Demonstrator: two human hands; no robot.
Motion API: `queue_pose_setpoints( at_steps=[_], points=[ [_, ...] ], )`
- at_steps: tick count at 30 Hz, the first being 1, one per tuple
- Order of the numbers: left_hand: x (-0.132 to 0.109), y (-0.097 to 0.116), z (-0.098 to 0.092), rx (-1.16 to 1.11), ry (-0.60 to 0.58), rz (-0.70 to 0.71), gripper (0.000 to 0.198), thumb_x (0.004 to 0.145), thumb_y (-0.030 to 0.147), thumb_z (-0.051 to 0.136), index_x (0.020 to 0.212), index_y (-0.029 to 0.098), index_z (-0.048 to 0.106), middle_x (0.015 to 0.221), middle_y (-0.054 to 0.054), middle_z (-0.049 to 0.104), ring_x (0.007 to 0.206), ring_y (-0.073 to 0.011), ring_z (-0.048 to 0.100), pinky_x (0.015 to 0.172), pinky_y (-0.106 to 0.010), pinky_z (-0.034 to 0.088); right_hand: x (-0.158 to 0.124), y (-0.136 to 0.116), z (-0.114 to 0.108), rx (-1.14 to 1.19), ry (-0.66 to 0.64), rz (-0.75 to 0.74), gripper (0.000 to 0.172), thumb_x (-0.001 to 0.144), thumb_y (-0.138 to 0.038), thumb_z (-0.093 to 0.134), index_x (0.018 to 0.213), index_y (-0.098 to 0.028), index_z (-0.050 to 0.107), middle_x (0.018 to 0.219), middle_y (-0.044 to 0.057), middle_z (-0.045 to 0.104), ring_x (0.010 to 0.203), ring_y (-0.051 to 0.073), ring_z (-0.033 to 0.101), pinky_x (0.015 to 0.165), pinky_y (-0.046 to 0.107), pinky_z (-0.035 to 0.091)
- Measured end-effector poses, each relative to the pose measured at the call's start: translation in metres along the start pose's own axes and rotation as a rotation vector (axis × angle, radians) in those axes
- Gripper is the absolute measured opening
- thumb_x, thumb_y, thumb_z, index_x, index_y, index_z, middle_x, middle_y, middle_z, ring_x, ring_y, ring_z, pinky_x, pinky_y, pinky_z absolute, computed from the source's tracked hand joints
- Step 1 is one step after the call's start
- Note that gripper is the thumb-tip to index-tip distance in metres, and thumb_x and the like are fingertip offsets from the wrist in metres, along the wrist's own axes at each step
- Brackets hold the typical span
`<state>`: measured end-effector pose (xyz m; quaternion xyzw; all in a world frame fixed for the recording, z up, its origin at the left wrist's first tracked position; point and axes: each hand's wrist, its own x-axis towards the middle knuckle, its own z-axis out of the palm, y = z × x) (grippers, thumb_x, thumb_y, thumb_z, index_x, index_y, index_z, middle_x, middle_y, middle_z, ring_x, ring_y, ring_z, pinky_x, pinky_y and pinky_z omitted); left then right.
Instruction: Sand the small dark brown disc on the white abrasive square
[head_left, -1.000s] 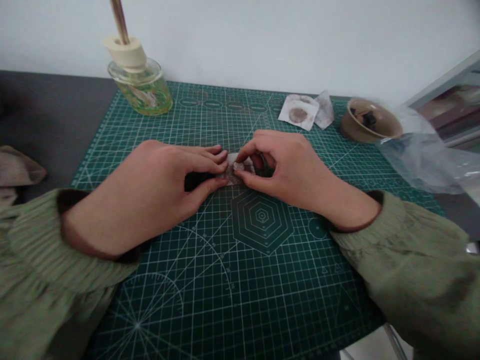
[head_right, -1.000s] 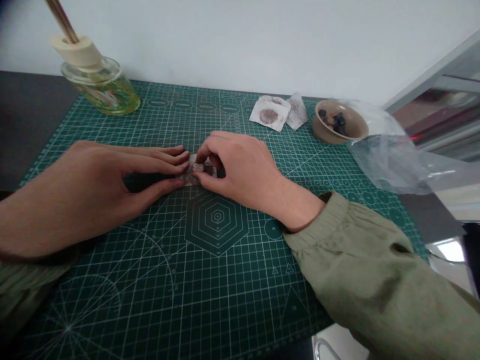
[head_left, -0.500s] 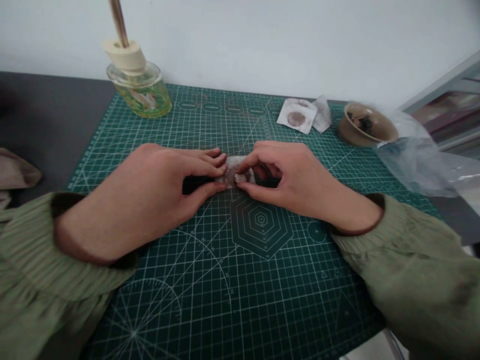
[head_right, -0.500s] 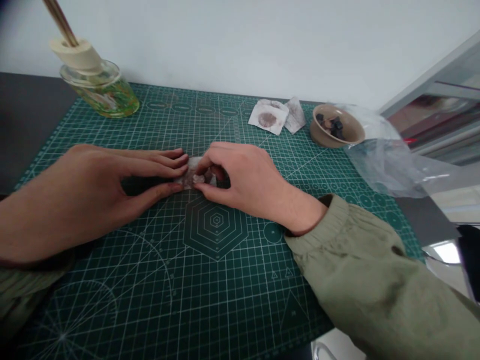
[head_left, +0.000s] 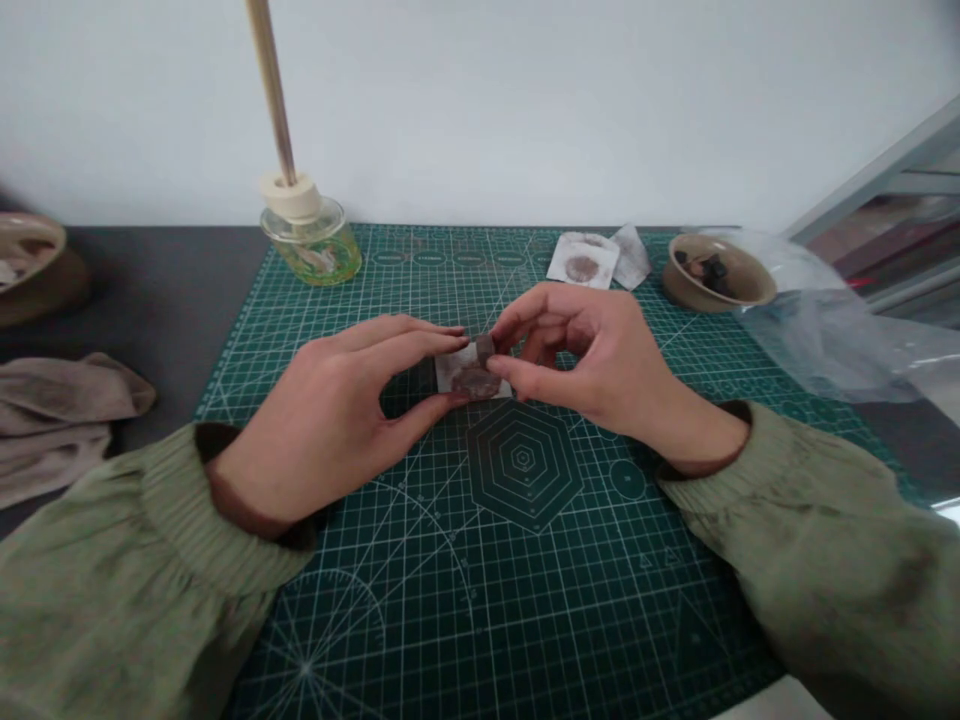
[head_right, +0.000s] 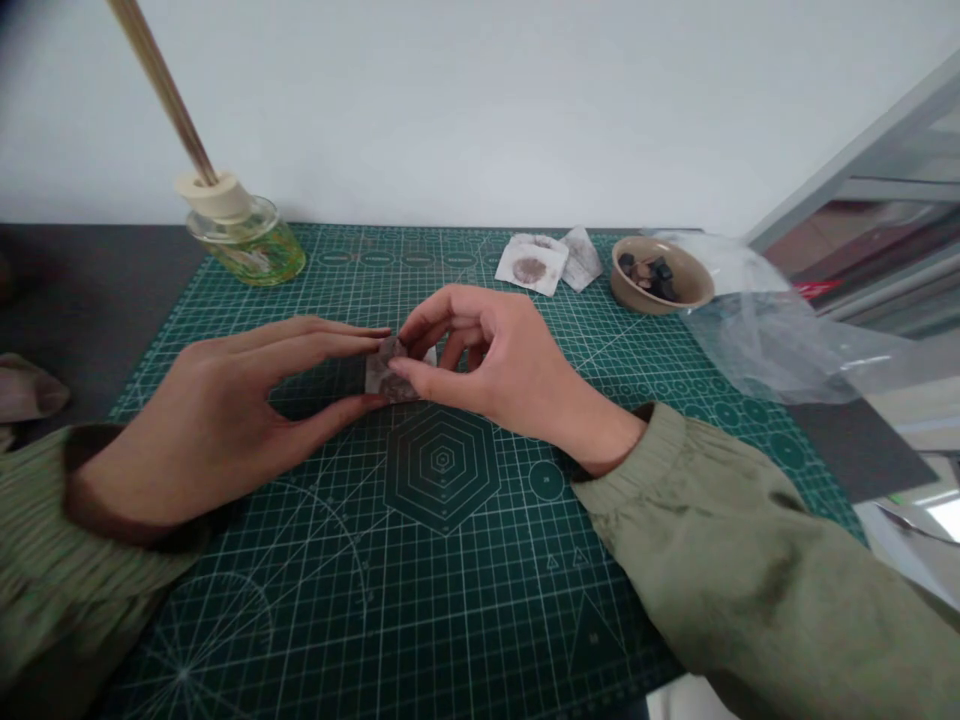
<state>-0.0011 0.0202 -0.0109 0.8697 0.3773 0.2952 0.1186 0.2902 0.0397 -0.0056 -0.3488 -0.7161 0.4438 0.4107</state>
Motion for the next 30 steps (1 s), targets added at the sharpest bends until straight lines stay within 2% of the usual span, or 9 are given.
queue_pose_setpoints(
  at_steps=[2, 4, 8, 13, 16, 19, 23, 27, 30],
  points=[
    [0.001, 0.009, -0.005, -0.015, 0.056, -0.006, 0.031, 0.123, 0.054, 0.075, 0.145, 0.038, 0.09, 0.144, -0.003, 0.096, 0.127, -0.0348, 0.095, 0.12, -0.052, 0.079, 0.002, 0.003, 0.0, 0.104, -0.039, -0.007, 0.041, 0.087, -0.037, 0.118, 0.111, -0.021, 0.089, 0.102, 0.005, 0.095, 0.067, 0.016, 0.079, 0.055, 0.028, 0.054],
    [0.002, 0.017, -0.009, -0.036, 0.092, 0.002, 0.021, 0.124, 0.051, 0.075, 0.137, 0.041, 0.089, 0.135, 0.0, 0.097, 0.119, -0.0314, 0.096, 0.113, -0.05, 0.08, 0.002, 0.005, 0.0, 0.167, -0.095, -0.024, 0.044, 0.086, -0.032, 0.12, 0.114, -0.02, 0.089, 0.1, 0.005, 0.095, 0.07, 0.017, 0.082, 0.058, 0.027, 0.056],
    [0.0, 0.025, -0.013, -0.063, 0.148, 0.018, 0.009, 0.124, 0.043, 0.081, 0.124, 0.042, 0.089, 0.127, 0.005, 0.098, 0.112, -0.0264, 0.097, 0.104, -0.046, 0.081, 0.0, 0.006, 0.0, 0.178, -0.174, -0.063, 0.047, 0.085, -0.027, 0.121, 0.118, -0.02, 0.088, 0.097, 0.003, 0.093, 0.073, 0.018, 0.084, 0.059, 0.027, 0.056],
    [-0.004, 0.021, -0.013, -0.072, 0.144, 0.0, 0.01, 0.123, 0.047, 0.081, 0.124, 0.044, 0.091, 0.125, 0.008, 0.098, 0.109, -0.0243, 0.097, 0.097, -0.044, 0.082, -0.003, 0.004, 0.001, 0.192, -0.164, -0.076, 0.052, 0.087, -0.023, 0.12, 0.127, -0.021, 0.088, 0.108, 0.004, 0.096, 0.071, 0.016, 0.085, 0.057, 0.026, 0.056],
    [-0.003, 0.018, -0.01, -0.072, 0.19, 0.04, 0.008, 0.122, 0.046, 0.083, 0.127, 0.046, 0.09, 0.124, 0.009, 0.098, 0.105, -0.0227, 0.097, 0.092, -0.042, 0.082, -0.004, 0.003, 0.001, 0.2, -0.147, -0.111, 0.046, 0.088, -0.017, 0.118, 0.126, -0.023, 0.092, 0.11, 0.003, 0.097, 0.071, 0.014, 0.084, 0.056, 0.025, 0.054],
    [-0.002, 0.017, -0.007, -0.105, 0.229, 0.046, 0.009, 0.121, 0.047, 0.086, 0.129, 0.047, 0.09, 0.122, 0.008, 0.099, 0.102, -0.0257, 0.096, 0.092, -0.046, 0.082, -0.005, 0.003, 0.002, 0.207, -0.126, -0.079, 0.044, 0.087, -0.018, 0.119, 0.122, -0.025, 0.093, 0.105, 0.002, 0.096, 0.069, 0.016, 0.085, 0.055, 0.026, 0.056],
    [-0.002, 0.017, -0.006, -0.108, 0.204, -0.001, 0.013, 0.121, 0.053, 0.083, 0.129, 0.045, 0.09, 0.123, 0.005, 0.099, 0.105, -0.0289, 0.096, 0.092, -0.049, 0.082, -0.007, 0.001, 0.002, 0.205, -0.124, -0.062, 0.043, 0.088, -0.016, 0.119, 0.12, -0.024, 0.091, 0.105, 0.002, 0.097, 0.07, 0.017, 0.088, 0.058, 0.026, 0.061],
    [-0.003, 0.018, -0.008, -0.105, 0.217, 0.074, 0.009, 0.124, 0.046, 0.085, 0.132, 0.044, 0.087, 0.125, 0.007, 0.099, 0.103, -0.0248, 0.096, 0.091, -0.042, 0.08, -0.006, 0.0, 0.003, 0.215, -0.137, -0.088, 0.042, 0.089, -0.01, 0.116, 0.12, -0.023, 0.091, 0.102, 0.0, 0.097, 0.072, 0.017, 0.09, 0.06, 0.023, 0.062],
    [-0.004, 0.022, -0.009, -0.099, 0.21, 0.082, 0.008, 0.124, 0.038, 0.086, 0.131, 0.04, 0.086, 0.125, 0.005, 0.098, 0.103, -0.0237, 0.095, 0.093, -0.041, 0.079, -0.005, 0.0, 0.003, 0.224, -0.129, -0.082, 0.04, 0.09, -0.016, 0.117, 0.12, -0.022, 0.091, 0.1, 0.001, 0.096, 0.07, 0.017, 0.09, 0.058, 0.023, 0.062]
  ],
)
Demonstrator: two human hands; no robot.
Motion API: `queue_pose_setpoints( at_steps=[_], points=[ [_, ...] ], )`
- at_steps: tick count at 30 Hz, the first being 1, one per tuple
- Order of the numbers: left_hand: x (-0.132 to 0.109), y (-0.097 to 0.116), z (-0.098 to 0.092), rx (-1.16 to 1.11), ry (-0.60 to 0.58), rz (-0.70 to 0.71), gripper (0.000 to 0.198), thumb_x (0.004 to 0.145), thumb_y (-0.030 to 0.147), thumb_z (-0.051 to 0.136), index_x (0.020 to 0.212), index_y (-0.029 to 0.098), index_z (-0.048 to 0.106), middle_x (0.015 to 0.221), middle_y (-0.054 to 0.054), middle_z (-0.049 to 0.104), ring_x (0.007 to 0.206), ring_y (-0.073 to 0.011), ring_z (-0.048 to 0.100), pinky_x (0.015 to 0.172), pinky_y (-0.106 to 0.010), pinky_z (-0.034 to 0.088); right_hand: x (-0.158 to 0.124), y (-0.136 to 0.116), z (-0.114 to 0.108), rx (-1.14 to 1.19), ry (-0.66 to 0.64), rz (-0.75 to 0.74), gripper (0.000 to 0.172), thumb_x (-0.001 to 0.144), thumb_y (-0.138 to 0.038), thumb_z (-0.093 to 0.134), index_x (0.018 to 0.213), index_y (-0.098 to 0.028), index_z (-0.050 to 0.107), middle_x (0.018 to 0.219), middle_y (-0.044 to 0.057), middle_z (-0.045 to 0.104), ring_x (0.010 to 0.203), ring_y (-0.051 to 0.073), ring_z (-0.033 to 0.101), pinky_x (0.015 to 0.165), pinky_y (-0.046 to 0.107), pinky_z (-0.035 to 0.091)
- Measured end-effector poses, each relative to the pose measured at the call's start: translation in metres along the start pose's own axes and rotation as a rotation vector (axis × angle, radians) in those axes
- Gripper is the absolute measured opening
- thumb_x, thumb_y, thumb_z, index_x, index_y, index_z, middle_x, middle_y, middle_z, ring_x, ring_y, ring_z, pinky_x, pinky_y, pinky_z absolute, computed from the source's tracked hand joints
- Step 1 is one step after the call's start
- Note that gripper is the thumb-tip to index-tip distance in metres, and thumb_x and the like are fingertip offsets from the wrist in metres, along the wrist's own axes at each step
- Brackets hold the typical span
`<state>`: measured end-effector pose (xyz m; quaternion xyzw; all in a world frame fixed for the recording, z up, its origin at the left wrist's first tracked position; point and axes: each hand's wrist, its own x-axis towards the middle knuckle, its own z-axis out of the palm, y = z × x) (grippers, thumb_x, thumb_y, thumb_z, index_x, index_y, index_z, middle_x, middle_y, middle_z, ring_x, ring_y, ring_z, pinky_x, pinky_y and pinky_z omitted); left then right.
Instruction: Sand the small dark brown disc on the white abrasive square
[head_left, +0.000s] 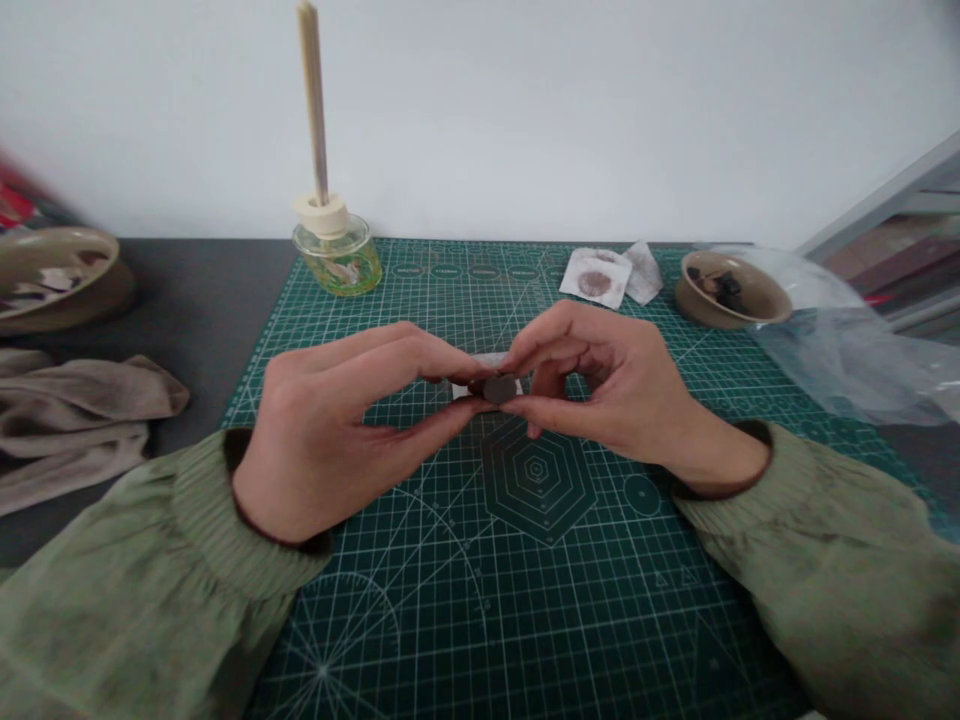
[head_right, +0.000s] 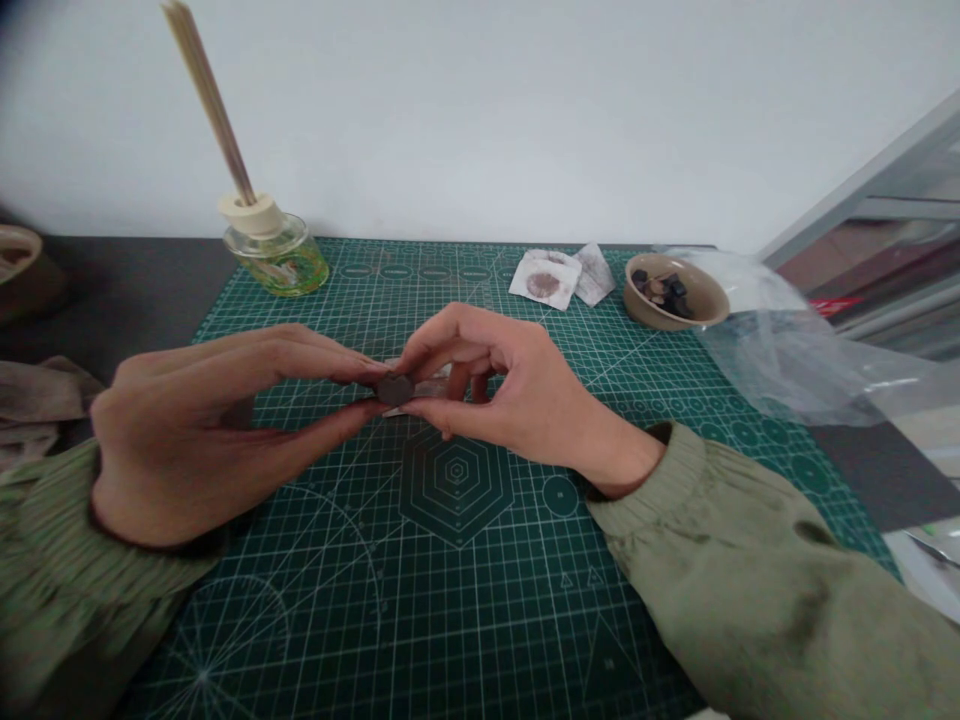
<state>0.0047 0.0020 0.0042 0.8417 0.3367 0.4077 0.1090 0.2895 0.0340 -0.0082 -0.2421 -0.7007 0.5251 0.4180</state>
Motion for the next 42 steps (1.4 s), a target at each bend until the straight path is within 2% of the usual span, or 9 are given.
queue_pose_setpoints(
  at_steps=[4, 13, 26, 31, 37, 42],
  points=[
    [0.0, 0.002, 0.001, 0.002, 0.007, -0.003, 0.009, 0.124, 0.034, 0.087, 0.131, 0.039, 0.086, 0.124, 0.006, 0.097, 0.103, -0.0225, 0.095, 0.096, -0.04, 0.079, 0.0, -0.001, 0.001, -0.002, 0.009, 0.02, 0.038, 0.092, -0.024, 0.118, 0.118, -0.021, 0.091, 0.1, 0.002, 0.095, 0.069, 0.017, 0.088, 0.057, 0.024, 0.062],
    [-0.003, -0.009, 0.005, 0.008, 0.044, 0.077, 0.01, 0.125, 0.037, 0.085, 0.133, 0.041, 0.087, 0.123, 0.005, 0.098, 0.096, -0.0227, 0.094, 0.087, -0.04, 0.08, 0.001, -0.002, 0.002, 0.034, 0.009, 0.029, 0.038, 0.089, -0.015, 0.118, 0.116, -0.021, 0.091, 0.097, 0.001, 0.095, 0.068, 0.017, 0.09, 0.057, 0.023, 0.065],
    [-0.003, -0.007, 0.005, 0.018, 0.045, 0.079, 0.012, 0.125, 0.035, 0.084, 0.133, 0.042, 0.087, 0.121, 0.007, 0.097, 0.094, -0.0195, 0.093, 0.088, -0.037, 0.081, 0.0, -0.003, 0.002, 0.045, 0.005, 0.037, 0.039, 0.089, -0.006, 0.116, 0.116, -0.021, 0.092, 0.1, -0.001, 0.097, 0.067, 0.016, 0.091, 0.058, 0.02, 0.067],
    [-0.004, -0.007, 0.003, 0.023, 0.044, 0.093, 0.01, 0.126, 0.036, 0.083, 0.134, 0.041, 0.085, 0.121, 0.007, 0.097, 0.093, -0.0192, 0.093, 0.088, -0.037, 0.081, 0.0, -0.003, 0.002, 0.035, 0.004, 0.035, 0.038, 0.09, -0.008, 0.115, 0.117, -0.022, 0.092, 0.1, -0.001, 0.097, 0.066, 0.015, 0.09, 0.058, 0.02, 0.068],
    [-0.002, -0.001, 0.0, 0.021, 0.021, 0.071, 0.008, 0.126, 0.035, 0.083, 0.131, 0.04, 0.085, 0.12, 0.005, 0.097, 0.094, -0.0212, 0.093, 0.088, -0.04, 0.083, 0.0, -0.003, 0.002, 0.043, 0.007, 0.054, 0.037, 0.091, -0.017, 0.117, 0.117, -0.022, 0.091, 0.102, 0.001, 0.097, 0.067, 0.017, 0.09, 0.057, 0.023, 0.069],
    [0.0, 0.006, -0.002, 0.029, 0.006, 0.028, 0.01, 0.125, 0.031, 0.085, 0.128, 0.04, 0.086, 0.12, 0.005, 0.097, 0.094, -0.022, 0.093, 0.091, -0.041, 0.083, 0.0, -0.001, 0.001, 0.053, 0.0, 0.038, 0.038, 0.092, -0.015, 0.116, 0.12, -0.022, 0.092, 0.105, 0.001, 0.098, 0.068, 0.017, 0.091, 0.059, 0.022, 0.069]
  ],
)
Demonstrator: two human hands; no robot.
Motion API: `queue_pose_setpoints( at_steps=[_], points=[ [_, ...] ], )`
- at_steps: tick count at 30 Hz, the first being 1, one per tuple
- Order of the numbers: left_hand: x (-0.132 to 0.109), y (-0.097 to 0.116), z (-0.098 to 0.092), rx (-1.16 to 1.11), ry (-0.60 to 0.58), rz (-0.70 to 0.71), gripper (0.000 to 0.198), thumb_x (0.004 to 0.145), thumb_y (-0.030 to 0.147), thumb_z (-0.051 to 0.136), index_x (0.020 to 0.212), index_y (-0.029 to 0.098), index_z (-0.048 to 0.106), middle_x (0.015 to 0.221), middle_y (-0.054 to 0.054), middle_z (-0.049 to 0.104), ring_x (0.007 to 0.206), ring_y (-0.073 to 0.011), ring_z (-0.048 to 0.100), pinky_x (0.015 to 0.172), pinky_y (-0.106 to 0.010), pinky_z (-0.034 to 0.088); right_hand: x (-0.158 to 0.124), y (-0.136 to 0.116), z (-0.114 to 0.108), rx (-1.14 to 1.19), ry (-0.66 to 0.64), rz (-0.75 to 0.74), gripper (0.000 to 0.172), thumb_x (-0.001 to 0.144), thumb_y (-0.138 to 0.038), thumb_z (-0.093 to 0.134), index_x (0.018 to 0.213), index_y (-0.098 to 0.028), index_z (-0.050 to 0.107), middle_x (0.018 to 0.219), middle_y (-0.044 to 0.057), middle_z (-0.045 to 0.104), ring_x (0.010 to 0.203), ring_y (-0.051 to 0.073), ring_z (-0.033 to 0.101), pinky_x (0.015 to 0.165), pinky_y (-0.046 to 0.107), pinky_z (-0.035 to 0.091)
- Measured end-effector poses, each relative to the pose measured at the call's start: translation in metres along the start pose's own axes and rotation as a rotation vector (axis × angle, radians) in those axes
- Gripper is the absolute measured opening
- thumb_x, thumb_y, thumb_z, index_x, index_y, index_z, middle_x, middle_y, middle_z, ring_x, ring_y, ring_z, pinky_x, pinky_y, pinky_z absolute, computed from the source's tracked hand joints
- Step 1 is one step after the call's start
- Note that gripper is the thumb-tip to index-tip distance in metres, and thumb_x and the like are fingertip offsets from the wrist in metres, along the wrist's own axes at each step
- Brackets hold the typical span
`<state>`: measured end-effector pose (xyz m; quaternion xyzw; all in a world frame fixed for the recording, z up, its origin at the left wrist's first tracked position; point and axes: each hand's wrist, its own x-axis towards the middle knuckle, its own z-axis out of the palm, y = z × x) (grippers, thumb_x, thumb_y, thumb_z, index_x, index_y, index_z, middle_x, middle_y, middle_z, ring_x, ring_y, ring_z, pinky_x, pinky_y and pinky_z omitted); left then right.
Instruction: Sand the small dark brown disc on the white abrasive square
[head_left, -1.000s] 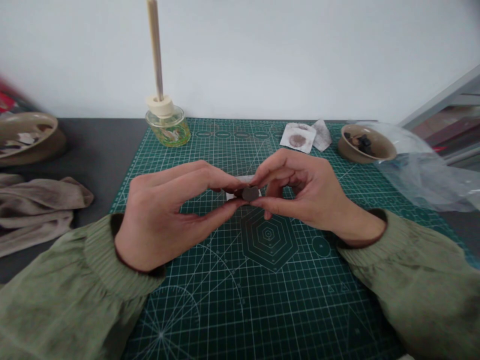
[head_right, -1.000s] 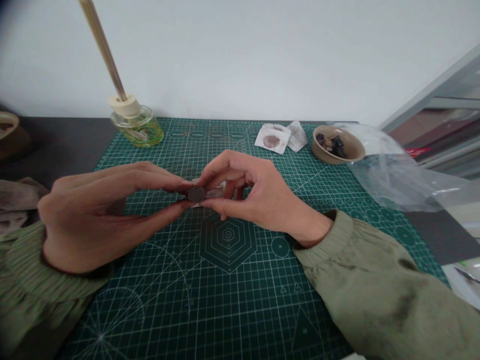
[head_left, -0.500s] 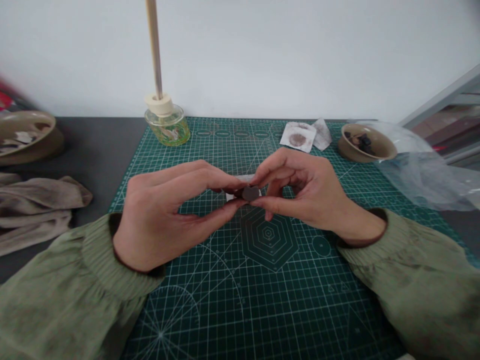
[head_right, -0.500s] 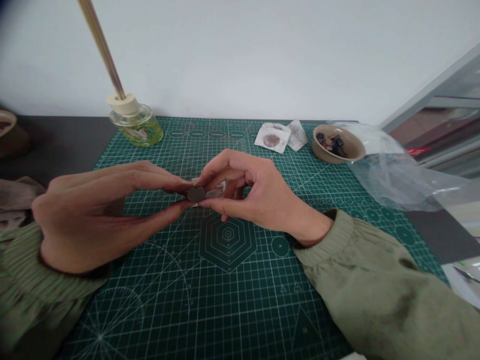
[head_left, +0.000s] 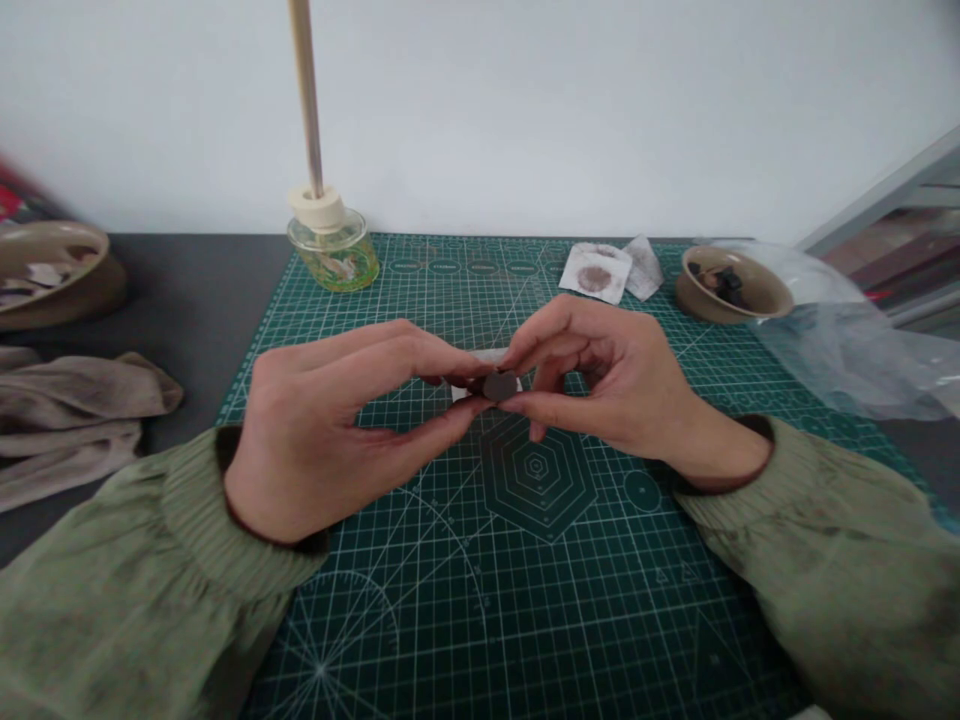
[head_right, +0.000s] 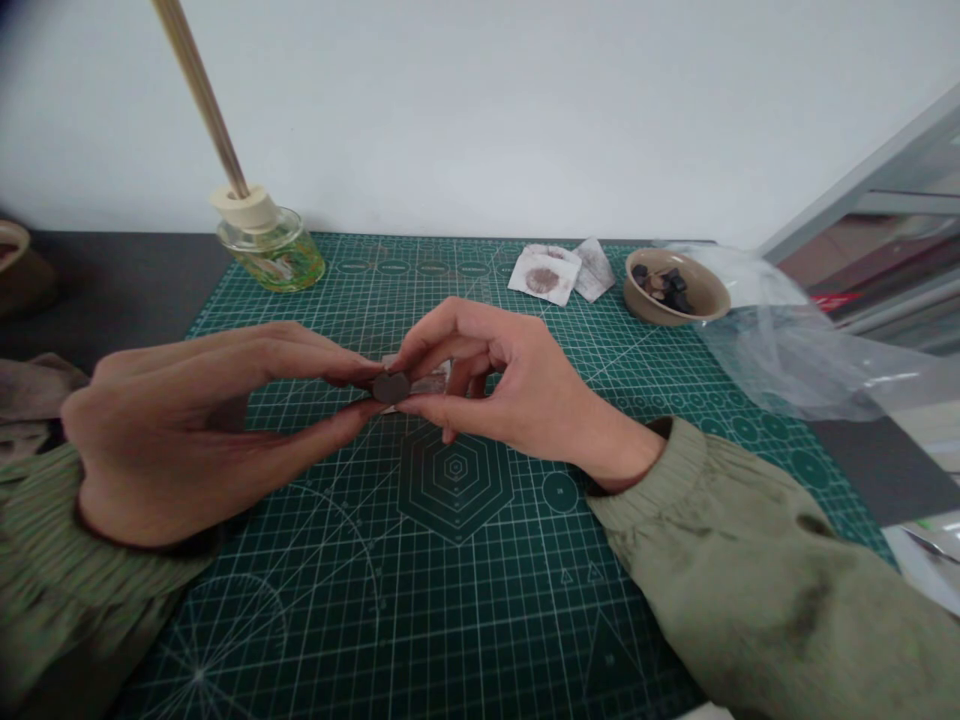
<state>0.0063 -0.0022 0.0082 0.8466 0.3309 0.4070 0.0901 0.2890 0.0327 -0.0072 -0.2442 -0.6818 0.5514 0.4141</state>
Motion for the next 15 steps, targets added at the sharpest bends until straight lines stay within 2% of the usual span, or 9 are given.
queue_pose_setpoints(
  at_steps=[6, 11, 15],
  points=[
    [-0.001, -0.008, 0.003, -0.053, 0.031, 0.024, 0.016, 0.121, 0.031, 0.088, 0.129, 0.044, 0.091, 0.117, 0.008, 0.097, 0.092, -0.0228, 0.093, 0.087, -0.041, 0.081, -0.001, 0.003, -0.002, 0.001, -0.005, 0.003, 0.039, 0.091, -0.016, 0.117, 0.121, -0.023, 0.093, 0.106, 0.002, 0.098, 0.068, 0.017, 0.09, 0.058, 0.023, 0.068],
    [-0.002, -0.013, 0.007, -0.056, 0.036, 0.024, 0.014, 0.121, 0.036, 0.088, 0.13, 0.046, 0.091, 0.118, 0.007, 0.098, 0.091, -0.024, 0.093, 0.085, -0.043, 0.081, -0.001, 0.002, -0.001, -0.007, -0.01, 0.011, 0.039, 0.091, -0.018, 0.118, 0.12, -0.024, 0.093, 0.104, 0.002, 0.098, 0.068, 0.017, 0.089, 0.059, 0.024, 0.067],
    [-0.003, -0.014, 0.007, -0.025, 0.037, -0.001, 0.011, 0.121, 0.04, 0.087, 0.131, 0.044, 0.091, 0.117, 0.006, 0.098, 0.09, -0.0243, 0.093, 0.083, -0.043, 0.081, 0.0, 0.001, -0.001, -0.027, 0.001, 0.03, 0.041, 0.091, -0.028, 0.12, 0.12, -0.022, 0.092, 0.104, 0.004, 0.097, 0.067, 0.018, 0.088, 0.058, 0.026, 0.067]
  ],
)
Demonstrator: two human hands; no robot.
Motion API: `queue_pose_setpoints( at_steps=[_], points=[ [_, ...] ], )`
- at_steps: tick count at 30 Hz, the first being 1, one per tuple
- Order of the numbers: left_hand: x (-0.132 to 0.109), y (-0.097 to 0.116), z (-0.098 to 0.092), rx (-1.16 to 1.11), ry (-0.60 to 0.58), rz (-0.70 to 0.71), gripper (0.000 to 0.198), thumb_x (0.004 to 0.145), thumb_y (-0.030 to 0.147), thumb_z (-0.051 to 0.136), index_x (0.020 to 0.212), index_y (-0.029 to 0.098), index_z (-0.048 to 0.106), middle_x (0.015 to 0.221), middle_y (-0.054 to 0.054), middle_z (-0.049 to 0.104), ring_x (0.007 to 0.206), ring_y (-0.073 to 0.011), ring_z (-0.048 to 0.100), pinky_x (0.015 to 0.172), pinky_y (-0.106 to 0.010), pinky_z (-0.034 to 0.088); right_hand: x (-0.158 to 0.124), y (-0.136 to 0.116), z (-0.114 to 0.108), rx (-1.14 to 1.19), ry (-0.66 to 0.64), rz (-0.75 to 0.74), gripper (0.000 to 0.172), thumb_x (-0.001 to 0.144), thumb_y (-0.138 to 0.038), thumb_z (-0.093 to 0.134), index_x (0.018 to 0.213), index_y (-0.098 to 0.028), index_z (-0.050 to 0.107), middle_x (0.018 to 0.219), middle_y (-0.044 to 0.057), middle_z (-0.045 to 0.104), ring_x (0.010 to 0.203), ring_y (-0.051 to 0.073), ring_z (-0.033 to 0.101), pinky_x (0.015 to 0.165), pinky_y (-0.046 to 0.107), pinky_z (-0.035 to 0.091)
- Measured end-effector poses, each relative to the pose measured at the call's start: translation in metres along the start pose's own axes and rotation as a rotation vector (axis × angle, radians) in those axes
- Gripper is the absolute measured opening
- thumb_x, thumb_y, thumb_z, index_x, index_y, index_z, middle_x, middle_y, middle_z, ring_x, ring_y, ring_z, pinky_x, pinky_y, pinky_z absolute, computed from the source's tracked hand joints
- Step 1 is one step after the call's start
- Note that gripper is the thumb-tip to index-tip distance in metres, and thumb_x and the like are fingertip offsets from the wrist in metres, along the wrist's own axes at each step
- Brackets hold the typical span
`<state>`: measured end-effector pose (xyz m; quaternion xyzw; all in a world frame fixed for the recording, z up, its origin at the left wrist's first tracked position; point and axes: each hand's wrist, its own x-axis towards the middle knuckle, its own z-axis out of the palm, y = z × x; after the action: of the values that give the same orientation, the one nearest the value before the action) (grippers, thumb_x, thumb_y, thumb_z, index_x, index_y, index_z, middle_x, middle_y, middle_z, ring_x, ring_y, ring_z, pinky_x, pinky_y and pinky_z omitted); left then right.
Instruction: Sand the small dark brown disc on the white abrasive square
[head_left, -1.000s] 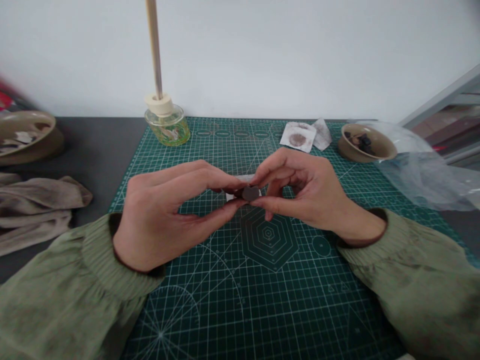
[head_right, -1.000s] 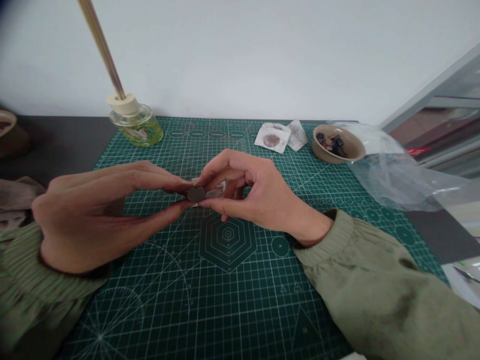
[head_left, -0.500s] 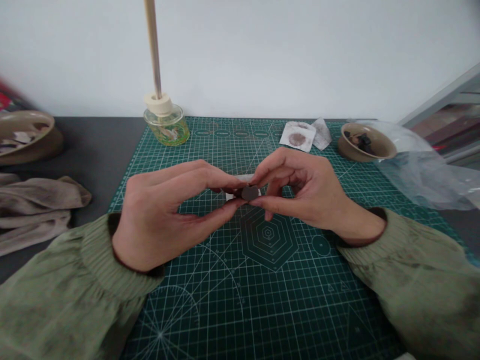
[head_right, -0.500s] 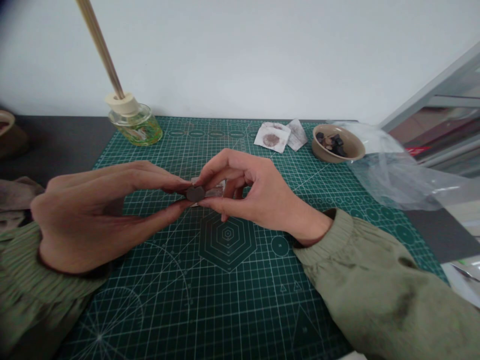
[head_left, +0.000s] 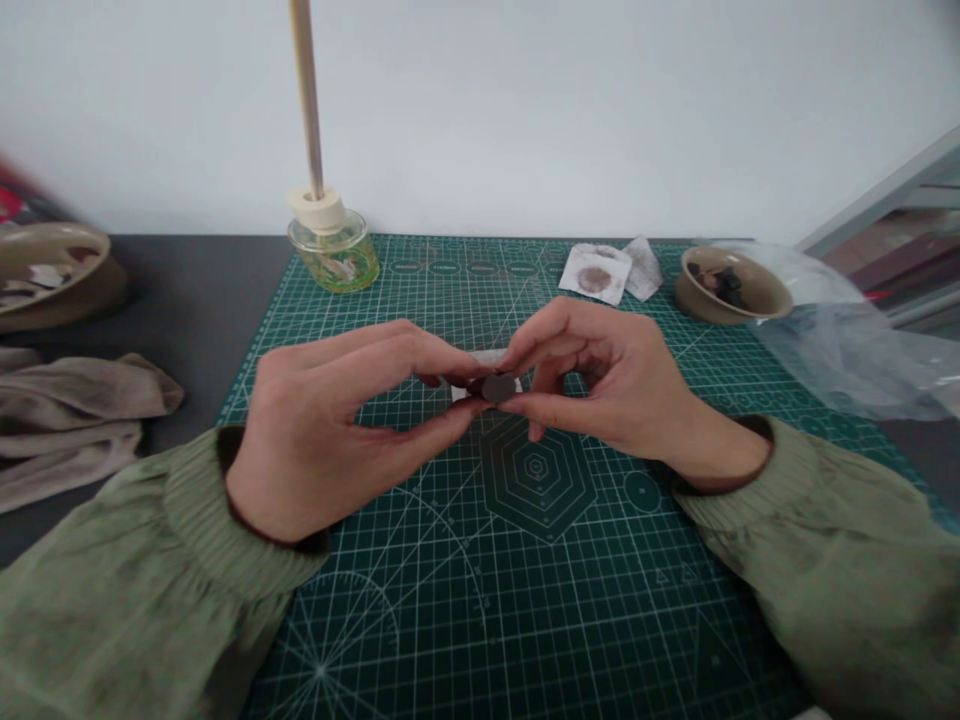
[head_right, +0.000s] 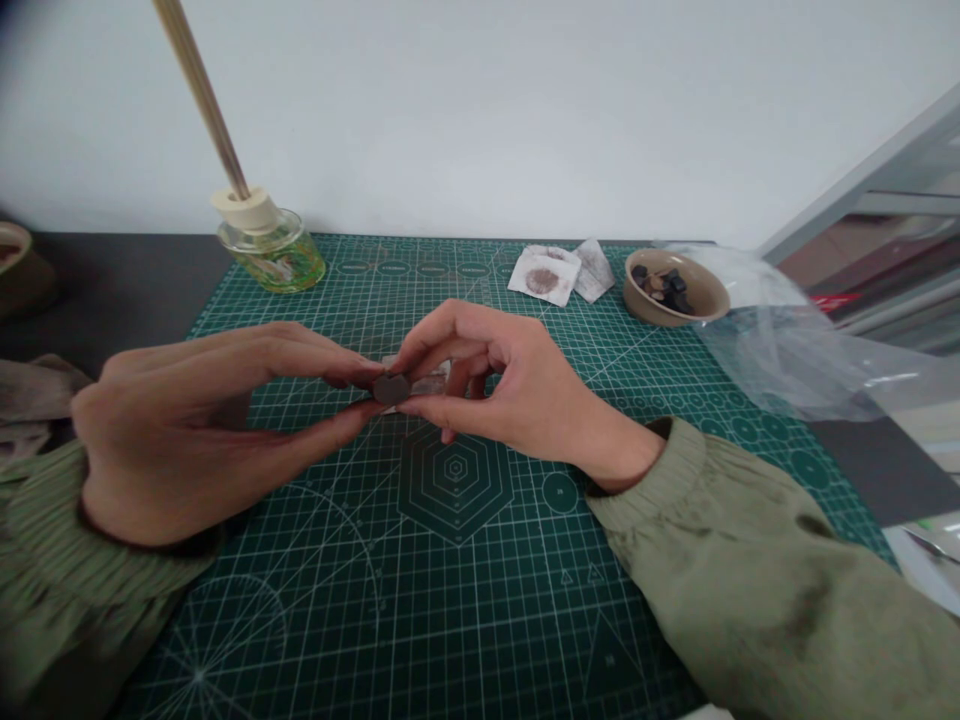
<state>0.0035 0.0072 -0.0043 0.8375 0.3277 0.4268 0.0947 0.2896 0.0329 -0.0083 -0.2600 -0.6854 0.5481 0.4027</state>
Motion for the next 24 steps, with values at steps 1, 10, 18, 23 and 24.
queue_pose_setpoints(
  at_steps=[1, 10, 18, 23, 24],
  points=[
    [0.0, 0.0, 0.0, 0.008, 0.001, -0.001, 0.011, 0.121, 0.04, 0.087, 0.131, 0.044, 0.09, 0.117, 0.005, 0.098, 0.091, -0.0242, 0.093, 0.082, -0.043, 0.081, 0.0, 0.0, 0.0, -0.003, -0.001, 0.002, 0.041, 0.091, -0.029, 0.12, 0.12, -0.022, 0.092, 0.104, 0.004, 0.097, 0.067, 0.018, 0.088, 0.058, 0.026, 0.067],
    [0.0, -0.001, -0.001, -0.002, -0.007, 0.027, 0.009, 0.122, 0.035, 0.087, 0.129, 0.04, 0.087, 0.118, 0.005, 0.098, 0.093, -0.0222, 0.093, 0.085, -0.039, 0.08, 0.0, 0.001, -0.002, -0.019, -0.011, -0.014, 0.041, 0.092, -0.029, 0.119, 0.122, -0.022, 0.092, 0.105, 0.004, 0.096, 0.068, 0.017, 0.087, 0.059, 0.027, 0.066],
    [0.005, 0.01, -0.007, -0.018, -0.083, -0.053, 0.005, 0.123, 0.036, 0.085, 0.128, 0.038, 0.085, 0.116, 0.004, 0.097, 0.096, -0.0236, 0.093, 0.09, -0.043, 0.081, 0.0, 0.001, -0.002, -0.013, -0.026, -0.031, 0.04, 0.091, -0.026, 0.12, 0.12, -0.022, 0.092, 0.103, 0.003, 0.096, 0.068, 0.018, 0.089, 0.059, 0.025, 0.066],
    [0.004, 0.007, -0.007, -0.026, -0.07, -0.013, 0.007, 0.122, 0.032, 0.087, 0.129, 0.036, 0.086, 0.117, 0.003, 0.096, 0.096, -0.0218, 0.093, 0.091, -0.04, 0.08, 0.001, -0.001, -0.001, -0.026, -0.019, -0.005, 0.04, 0.091, -0.028, 0.12, 0.118, -0.022, 0.091, 0.106, 0.004, 0.098, 0.068, 0.018, 0.089, 0.059, 0.026, 0.067],
    [0.004, 0.006, -0.006, -0.022, -0.071, -0.007, 0.007, 0.123, 0.032, 0.086, 0.129, 0.035, 0.086, 0.117, 0.003, 0.096, 0.095, -0.0217, 0.092, 0.091, -0.039, 0.08, 0.001, -0.001, -0.002, -0.027, -0.017, -0.006, 0.04, 0.091, -0.028, 0.12, 0.118, -0.022, 0.091, 0.106, 0.004, 0.098, 0.068, 0.018, 0.089, 0.059, 0.026, 0.066]
  ],
)
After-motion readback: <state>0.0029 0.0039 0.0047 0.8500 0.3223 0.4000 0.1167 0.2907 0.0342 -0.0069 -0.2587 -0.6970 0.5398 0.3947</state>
